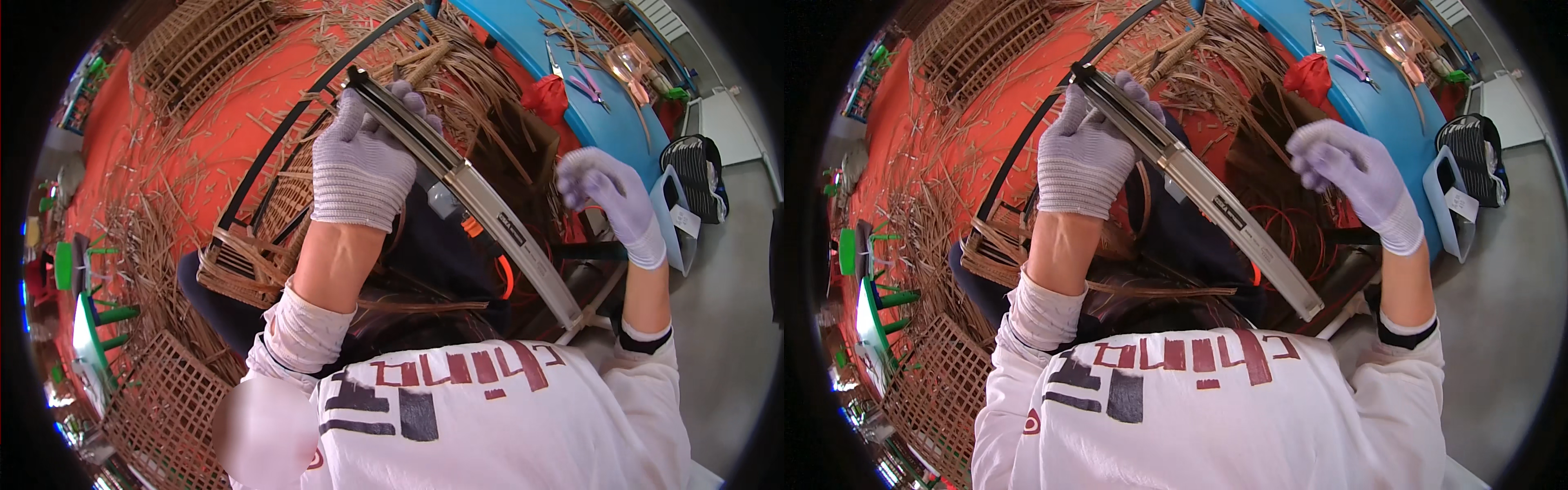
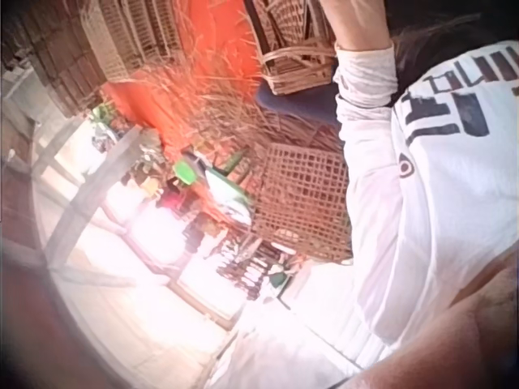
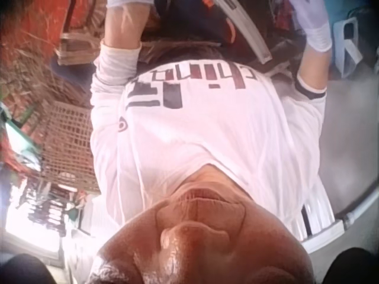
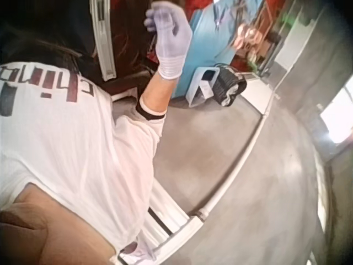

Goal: The recorder is weaving and stapling bamboo strips to construct or repair a furniture piece.

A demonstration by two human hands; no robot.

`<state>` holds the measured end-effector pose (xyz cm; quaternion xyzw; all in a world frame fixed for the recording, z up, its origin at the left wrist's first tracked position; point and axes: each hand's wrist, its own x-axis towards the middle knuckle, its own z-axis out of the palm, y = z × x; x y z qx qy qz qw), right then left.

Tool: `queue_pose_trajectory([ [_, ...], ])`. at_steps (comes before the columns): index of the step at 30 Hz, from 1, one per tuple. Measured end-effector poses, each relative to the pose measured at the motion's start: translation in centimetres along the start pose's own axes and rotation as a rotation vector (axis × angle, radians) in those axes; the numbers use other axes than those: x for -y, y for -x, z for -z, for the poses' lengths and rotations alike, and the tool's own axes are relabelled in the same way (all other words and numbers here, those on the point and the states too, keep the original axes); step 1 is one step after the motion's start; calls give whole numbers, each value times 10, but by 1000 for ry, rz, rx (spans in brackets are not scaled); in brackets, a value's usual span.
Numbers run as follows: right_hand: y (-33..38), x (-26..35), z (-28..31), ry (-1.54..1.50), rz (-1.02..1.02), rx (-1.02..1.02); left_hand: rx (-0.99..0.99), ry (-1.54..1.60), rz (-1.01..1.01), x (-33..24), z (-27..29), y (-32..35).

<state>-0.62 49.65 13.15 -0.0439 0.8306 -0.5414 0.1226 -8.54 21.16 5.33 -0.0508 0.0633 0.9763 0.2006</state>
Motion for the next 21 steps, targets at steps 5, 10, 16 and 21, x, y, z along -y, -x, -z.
queue_pose_trajectory([
  [5,51,-38,31,-142,141,33,-78,36,-27,7,-13,-17],
  [10,66,-34,-15,-206,150,-52,-334,222,-72,7,-21,-26],
  [16,56,-24,-64,-198,236,-60,-135,291,113,8,-10,-23],
  [21,42,-16,-48,-34,486,69,-60,230,192,13,-16,-5],
])
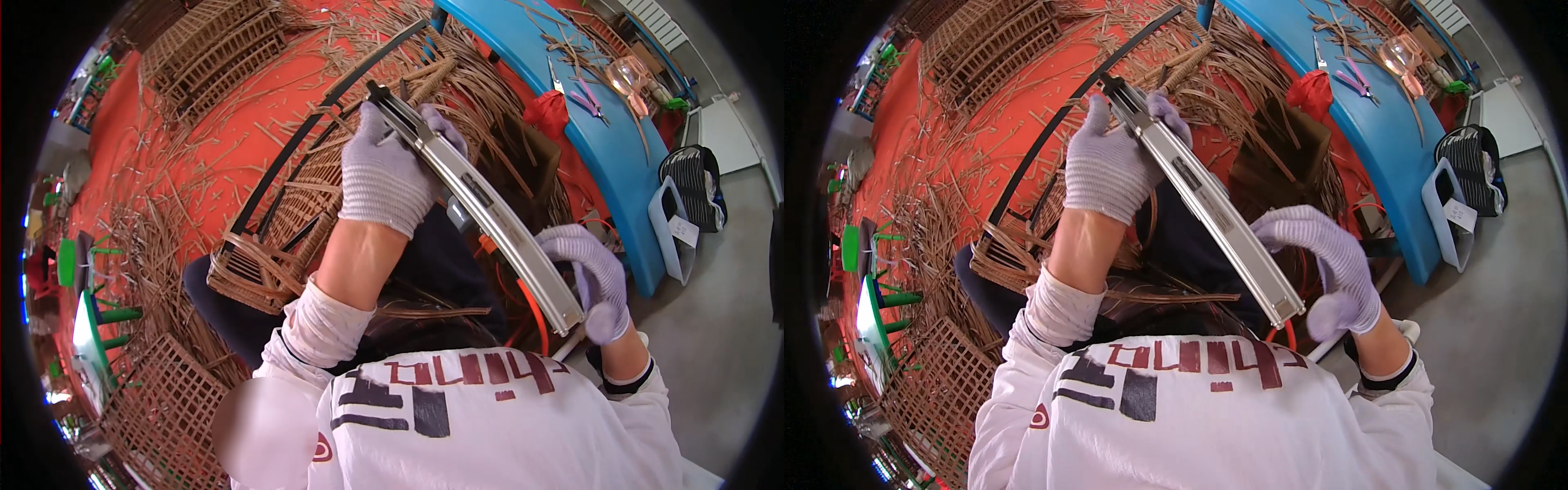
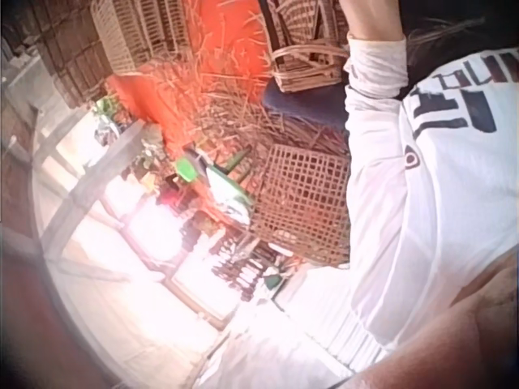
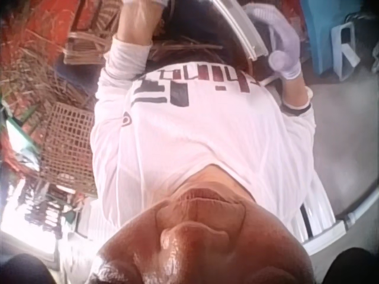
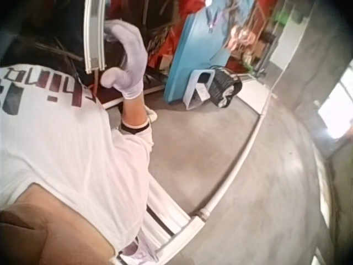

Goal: The recorder is weaving and stapling bamboo strips to construct or repair a furniture piece.

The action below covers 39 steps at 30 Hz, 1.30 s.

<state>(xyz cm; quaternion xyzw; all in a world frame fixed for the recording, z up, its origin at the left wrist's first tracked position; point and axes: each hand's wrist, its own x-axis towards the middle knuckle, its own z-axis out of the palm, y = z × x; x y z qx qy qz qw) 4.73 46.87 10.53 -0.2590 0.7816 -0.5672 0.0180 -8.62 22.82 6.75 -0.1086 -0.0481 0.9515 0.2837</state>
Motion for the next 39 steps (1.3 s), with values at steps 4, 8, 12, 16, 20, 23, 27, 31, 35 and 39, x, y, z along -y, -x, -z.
queue_pose_trajectory([
  [4,-12,5,6,22,-25,-109,73,-61,7,16,3,12],
  [8,-55,-1,12,229,87,-63,91,-99,41,29,-2,27],
  [12,-105,-16,8,206,126,70,59,-143,65,37,-5,43],
  [16,-141,-32,-12,94,17,272,-43,-177,34,34,-2,55],
  [20,-157,-40,-24,-206,-163,445,-18,-168,-26,32,-9,62],
  [23,-169,-31,-28,-234,-158,499,68,-167,0,24,-5,63],
  [27,-176,-43,-37,-303,-184,600,-53,-149,-57,29,-8,72],
  [31,-181,-31,-41,-45,-295,683,24,-184,-6,36,2,78],
  [35,-184,-40,-46,-106,-338,753,-13,-110,26,32,5,78],
  [39,-187,-48,-46,-221,-335,646,-140,21,-8,28,-20,74],
])
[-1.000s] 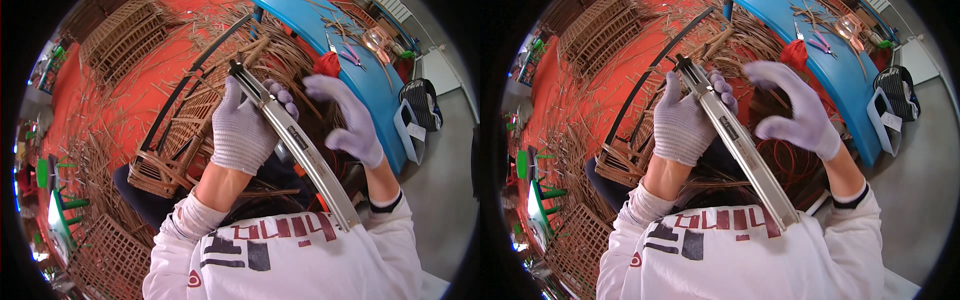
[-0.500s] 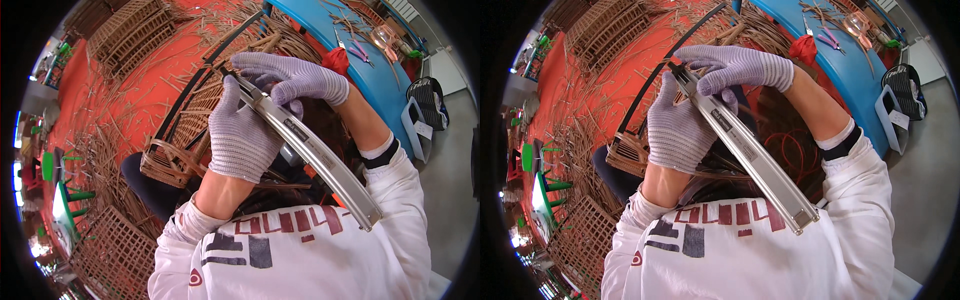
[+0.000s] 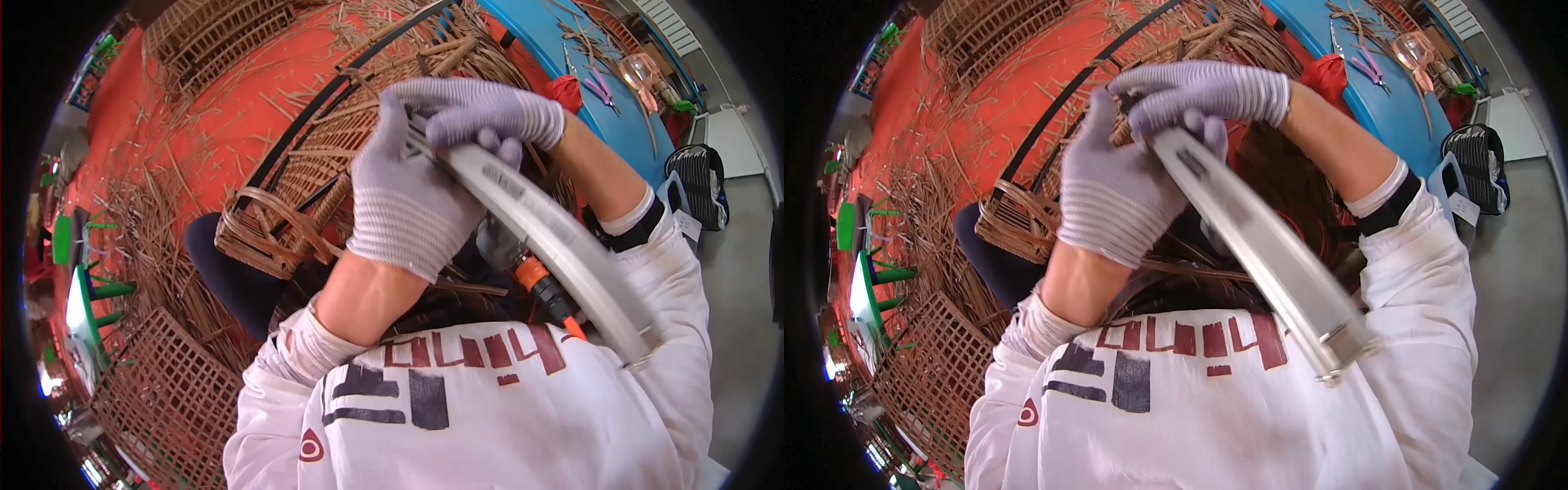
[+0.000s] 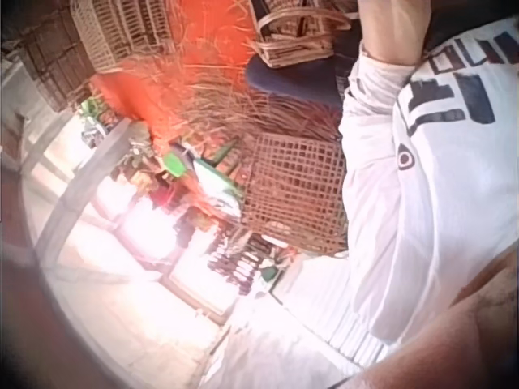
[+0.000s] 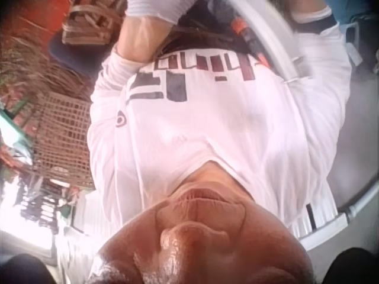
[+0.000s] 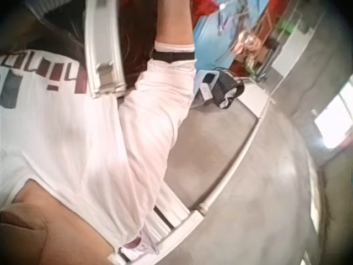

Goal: The recorder is weaving and stapling bamboo strips to construct or repair a furniture piece.

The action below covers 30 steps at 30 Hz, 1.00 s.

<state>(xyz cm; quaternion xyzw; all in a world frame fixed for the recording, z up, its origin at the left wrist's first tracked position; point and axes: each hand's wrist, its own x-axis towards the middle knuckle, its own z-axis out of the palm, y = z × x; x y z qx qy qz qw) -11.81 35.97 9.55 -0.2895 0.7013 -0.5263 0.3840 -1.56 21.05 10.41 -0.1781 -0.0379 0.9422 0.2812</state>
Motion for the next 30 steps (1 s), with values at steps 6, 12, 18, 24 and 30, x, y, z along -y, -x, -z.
queue_pose_trajectory([
  [6,-25,19,2,-254,-224,-17,-1,188,8,-22,-7,1],
  [12,-19,-14,-6,194,0,-3,-48,124,19,-11,19,5],
  [18,-23,-27,-16,197,-46,-241,213,65,89,-20,39,6],
  [24,-32,-40,-16,215,-124,-435,105,-55,115,-20,40,6],
  [30,-42,-36,-28,311,-121,-526,-3,-311,103,-30,47,16],
])
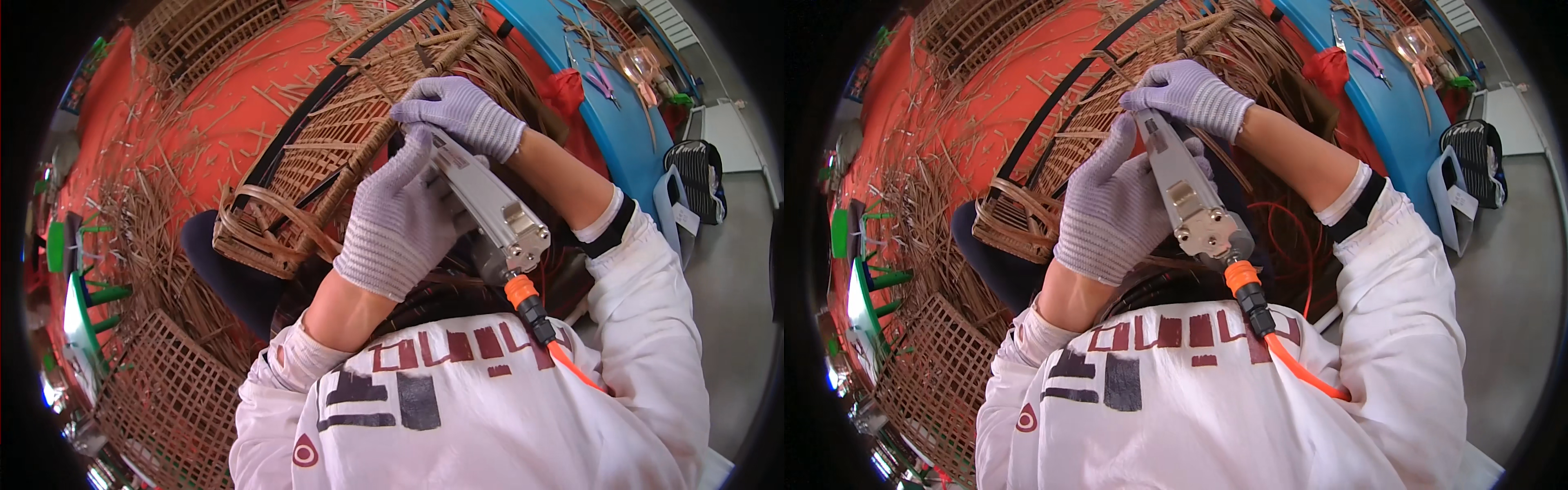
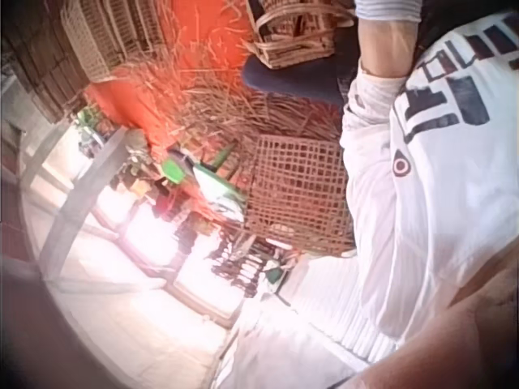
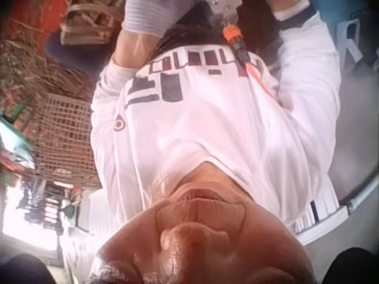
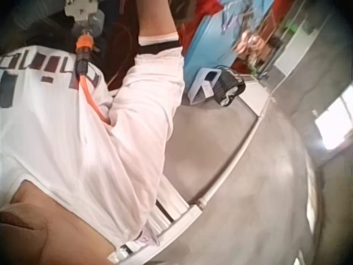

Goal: The recorder is weaving and stapling bamboo strips to construct or repair a furniture piece.

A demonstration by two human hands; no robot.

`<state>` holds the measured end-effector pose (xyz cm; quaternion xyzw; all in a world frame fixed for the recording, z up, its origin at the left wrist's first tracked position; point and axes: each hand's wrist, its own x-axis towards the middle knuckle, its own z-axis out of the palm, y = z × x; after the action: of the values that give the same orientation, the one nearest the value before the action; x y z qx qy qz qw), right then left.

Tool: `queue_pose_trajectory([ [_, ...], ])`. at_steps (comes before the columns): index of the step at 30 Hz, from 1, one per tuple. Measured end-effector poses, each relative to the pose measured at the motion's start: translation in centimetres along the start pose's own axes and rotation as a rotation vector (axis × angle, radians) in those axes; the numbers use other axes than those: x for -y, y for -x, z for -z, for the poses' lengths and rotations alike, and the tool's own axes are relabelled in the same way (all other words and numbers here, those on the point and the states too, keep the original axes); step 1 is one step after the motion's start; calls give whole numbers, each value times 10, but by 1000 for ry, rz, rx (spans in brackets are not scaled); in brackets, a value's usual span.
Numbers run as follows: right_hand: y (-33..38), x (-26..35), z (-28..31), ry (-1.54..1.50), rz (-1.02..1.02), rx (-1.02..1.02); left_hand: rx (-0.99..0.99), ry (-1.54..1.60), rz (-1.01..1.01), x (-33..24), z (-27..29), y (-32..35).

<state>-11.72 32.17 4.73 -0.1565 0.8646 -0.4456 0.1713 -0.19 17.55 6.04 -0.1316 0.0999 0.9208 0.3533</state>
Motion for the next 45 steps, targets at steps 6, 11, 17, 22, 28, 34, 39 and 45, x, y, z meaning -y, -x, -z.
queue_pose_trajectory([
  [6,-8,-15,-4,21,23,-49,-29,-309,-148,9,-7,25],
  [11,-9,-2,-4,101,30,-50,80,-248,-34,3,-5,40],
  [17,-24,17,6,235,151,-177,-5,-365,-161,5,-16,43],
  [22,-32,26,20,321,284,-274,31,-544,-213,2,-31,35],
  [28,-32,22,10,293,287,-240,11,-520,-119,-3,-21,29],
  [34,-31,26,0,298,271,-233,-160,-430,-172,-5,-2,37],
  [39,-31,27,-2,335,294,-220,-32,-382,76,4,-17,54],
  [45,-33,23,-1,320,310,-240,-111,-469,-18,28,-26,57],
])
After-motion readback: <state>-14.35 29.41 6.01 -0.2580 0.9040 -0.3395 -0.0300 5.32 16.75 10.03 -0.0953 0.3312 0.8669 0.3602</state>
